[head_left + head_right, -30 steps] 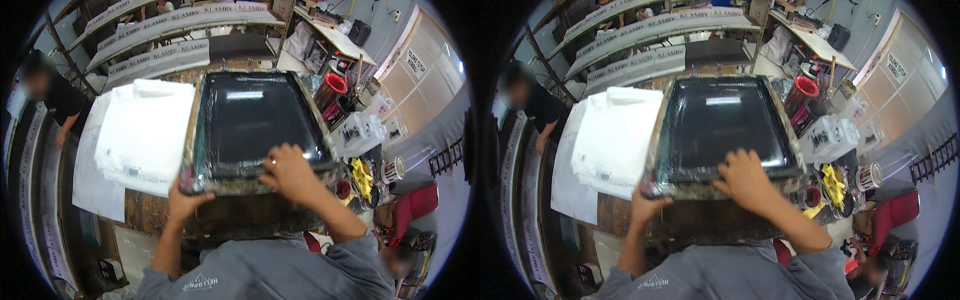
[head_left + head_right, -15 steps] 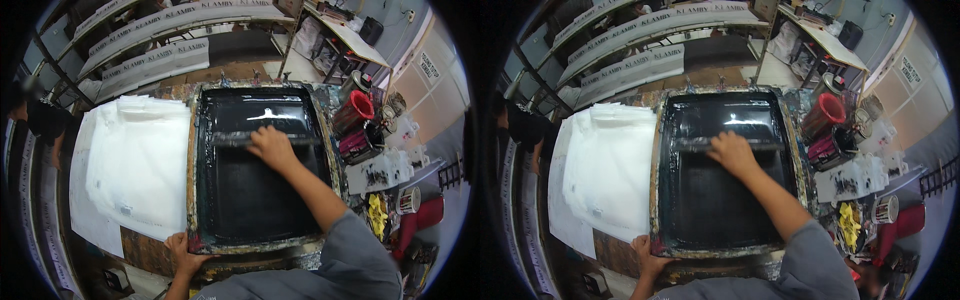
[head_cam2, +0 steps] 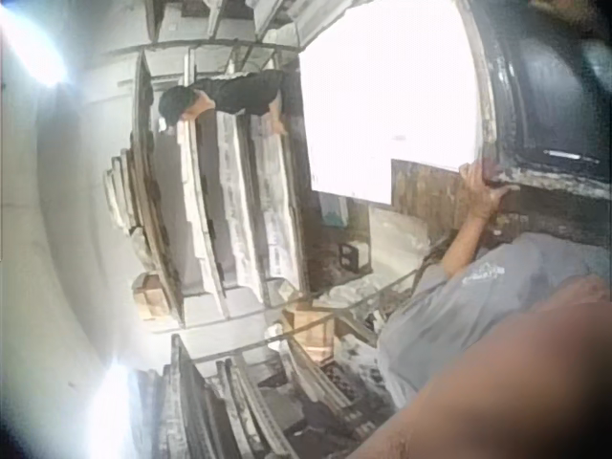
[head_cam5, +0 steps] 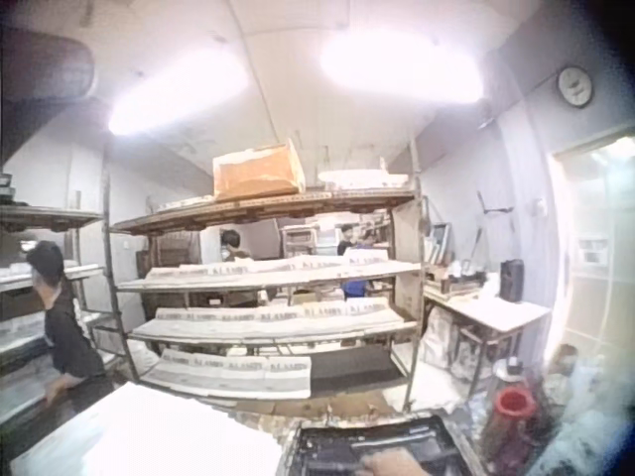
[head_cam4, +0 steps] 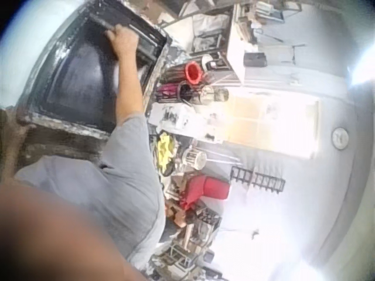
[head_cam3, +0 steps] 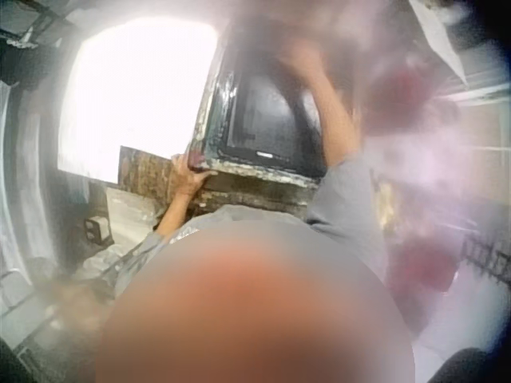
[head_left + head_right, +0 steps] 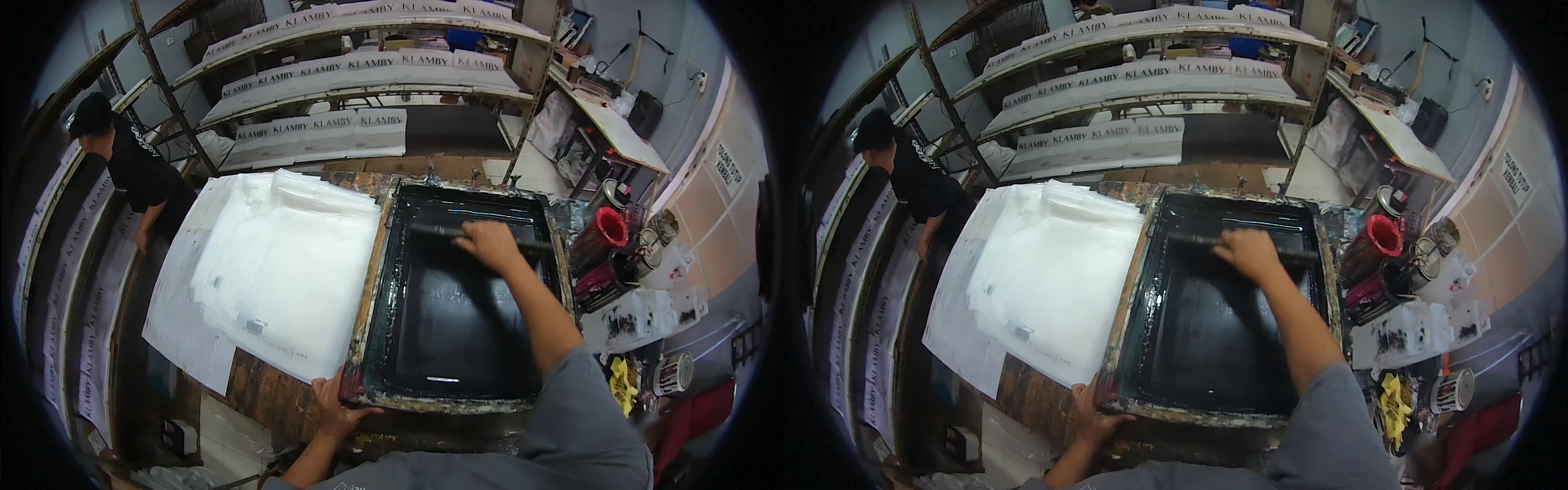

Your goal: The person performs screen printing on white paper sheets. They place a sheet under a screen, pull a squeegee across to apply ink, lift the screen, and remove the printed sheet. This cycle repeats continuously throughout the clip.

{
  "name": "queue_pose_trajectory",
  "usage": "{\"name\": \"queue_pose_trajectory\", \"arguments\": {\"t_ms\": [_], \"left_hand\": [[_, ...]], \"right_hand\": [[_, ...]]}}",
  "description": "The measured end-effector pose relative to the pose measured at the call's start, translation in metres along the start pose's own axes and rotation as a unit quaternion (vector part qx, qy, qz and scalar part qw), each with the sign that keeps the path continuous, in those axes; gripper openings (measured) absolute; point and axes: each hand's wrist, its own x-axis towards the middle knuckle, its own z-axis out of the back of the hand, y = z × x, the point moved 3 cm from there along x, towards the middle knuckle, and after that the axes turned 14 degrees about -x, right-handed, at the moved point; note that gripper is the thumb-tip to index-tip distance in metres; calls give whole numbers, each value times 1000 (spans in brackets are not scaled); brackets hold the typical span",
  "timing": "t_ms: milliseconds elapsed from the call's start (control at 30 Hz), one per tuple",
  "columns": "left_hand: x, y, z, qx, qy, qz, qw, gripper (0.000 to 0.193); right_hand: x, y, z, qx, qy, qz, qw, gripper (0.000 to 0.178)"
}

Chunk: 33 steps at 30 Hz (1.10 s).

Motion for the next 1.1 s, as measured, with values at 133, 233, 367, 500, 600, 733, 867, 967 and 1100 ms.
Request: {"name": "queue_pose_trajectory", "arguments": {"t_ms": [133, 233, 367, 500, 600, 733, 867, 967, 1100], "left_hand": [[0, 0, -1, 7, -7, 5, 1000, 126], [5, -12, 0, -33, -25, 48, 998, 124], [38, -55, 3, -328, -109, 107, 932, 116], [116, -98, 8, -452, -191, 12, 872, 95], [192, -87, -8, -409, -245, -223, 850, 92], [281, 14, -94, -448, -73, 94, 886, 58], [362, 92, -181, -71, 30, -84, 994, 28], [384, 124, -217, 1, 19, -196, 980, 19], [390, 146, -224, -41, 99, -71, 992, 8]], "right_hand": [[-117, 72, 60, 14, 32, 8, 999, 36], [-202, 122, 108, 27, 97, -8, 995, 42], [-240, 142, 201, 66, 1, -19, 998, 40], [-181, 126, 300, 1, -196, -39, 980, 26], [-129, 89, 325, -52, -251, -79, 963, 26], [-79, 36, 335, -52, -285, -63, 955, 31], [-31, 19, 370, -139, -284, 3, 948, 21], [-18, 35, 388, -280, -367, 61, 885, 20], [-34, 56, 386, -157, -292, -163, 929, 46]]}}
